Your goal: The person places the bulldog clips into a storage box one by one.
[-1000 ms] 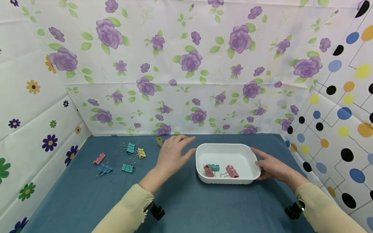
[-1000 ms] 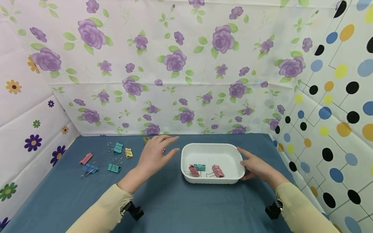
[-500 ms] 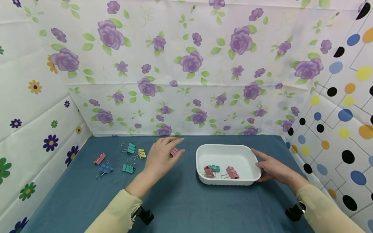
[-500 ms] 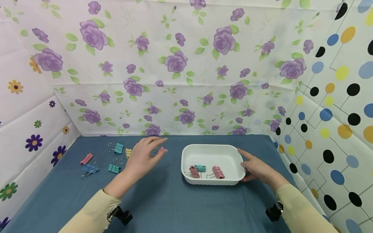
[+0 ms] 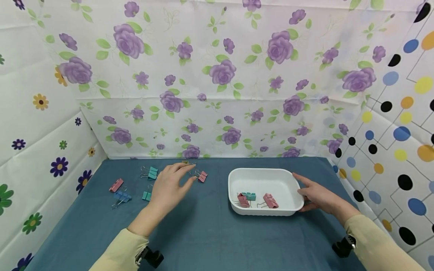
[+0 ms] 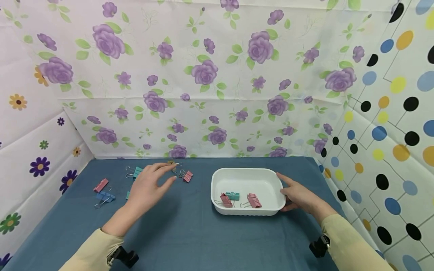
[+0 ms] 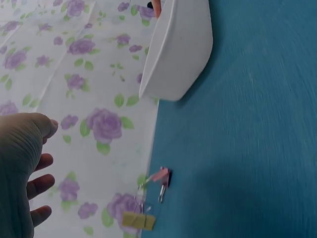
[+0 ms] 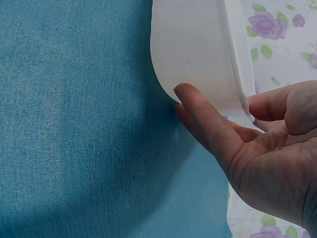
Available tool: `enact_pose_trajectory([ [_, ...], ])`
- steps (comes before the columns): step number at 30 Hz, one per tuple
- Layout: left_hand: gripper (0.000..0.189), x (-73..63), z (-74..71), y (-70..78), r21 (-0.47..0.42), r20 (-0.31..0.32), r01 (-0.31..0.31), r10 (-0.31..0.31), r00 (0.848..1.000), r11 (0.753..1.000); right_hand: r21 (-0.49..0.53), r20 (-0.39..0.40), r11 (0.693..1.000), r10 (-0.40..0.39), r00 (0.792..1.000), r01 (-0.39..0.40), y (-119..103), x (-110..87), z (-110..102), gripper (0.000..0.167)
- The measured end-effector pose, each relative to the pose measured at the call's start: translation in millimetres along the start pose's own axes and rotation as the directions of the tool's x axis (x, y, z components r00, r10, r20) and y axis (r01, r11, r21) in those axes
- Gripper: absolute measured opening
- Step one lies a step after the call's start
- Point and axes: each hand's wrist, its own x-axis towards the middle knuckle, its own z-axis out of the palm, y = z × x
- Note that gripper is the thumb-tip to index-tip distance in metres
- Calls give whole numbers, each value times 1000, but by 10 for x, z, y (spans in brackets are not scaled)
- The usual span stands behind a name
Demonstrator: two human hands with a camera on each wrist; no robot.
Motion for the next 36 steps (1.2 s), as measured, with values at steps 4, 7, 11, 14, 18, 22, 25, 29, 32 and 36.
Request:
enact_pose_trajectory([
  [4,41,-45,-56,-90,13,-10,22,-22,1000,1000,-4,-2,1000,5,1000,-5,-10,-5,4,72],
  [7,40,-79,-88,-155,23,-15,34,-34,999,999,-5,-3,1000,6,1000,-6,-13,-10,4,72],
  [11,40,-131,-127,-240,41,-14,54,-54,998,998,-6,0,1000,6,1000,-6,-12,-15,1,71],
  [14,41,-168,-160,-303,61,-7,71,-71,997,996,-6,1,1000,5,1000,-5,-13,-15,-1,71],
  [18,42,-214,-209,-384,83,-1,98,-98,995,992,-8,3,1000,1,1000,-1,-16,-11,-8,72],
  [22,40,-263,-255,-462,89,-11,116,-116,993,989,-7,3,1000,5,1000,-5,-26,-13,-2,72],
  [25,39,-294,-289,-516,94,-26,126,-124,992,988,-7,3,1000,10,1000,-10,-35,-19,7,71],
  [29,38,-324,-342,-579,96,-45,142,-139,989,985,-7,3,1000,7,1000,-7,-39,-25,6,72],
  [32,38,-336,-381,-626,99,-50,152,-148,988,983,-5,5,1000,2,1000,-2,-34,-23,2,72],
  [36,39,-350,-420,-697,106,-47,171,-167,985,980,-5,6,1000,2,1000,-2,-26,-17,2,72],
])
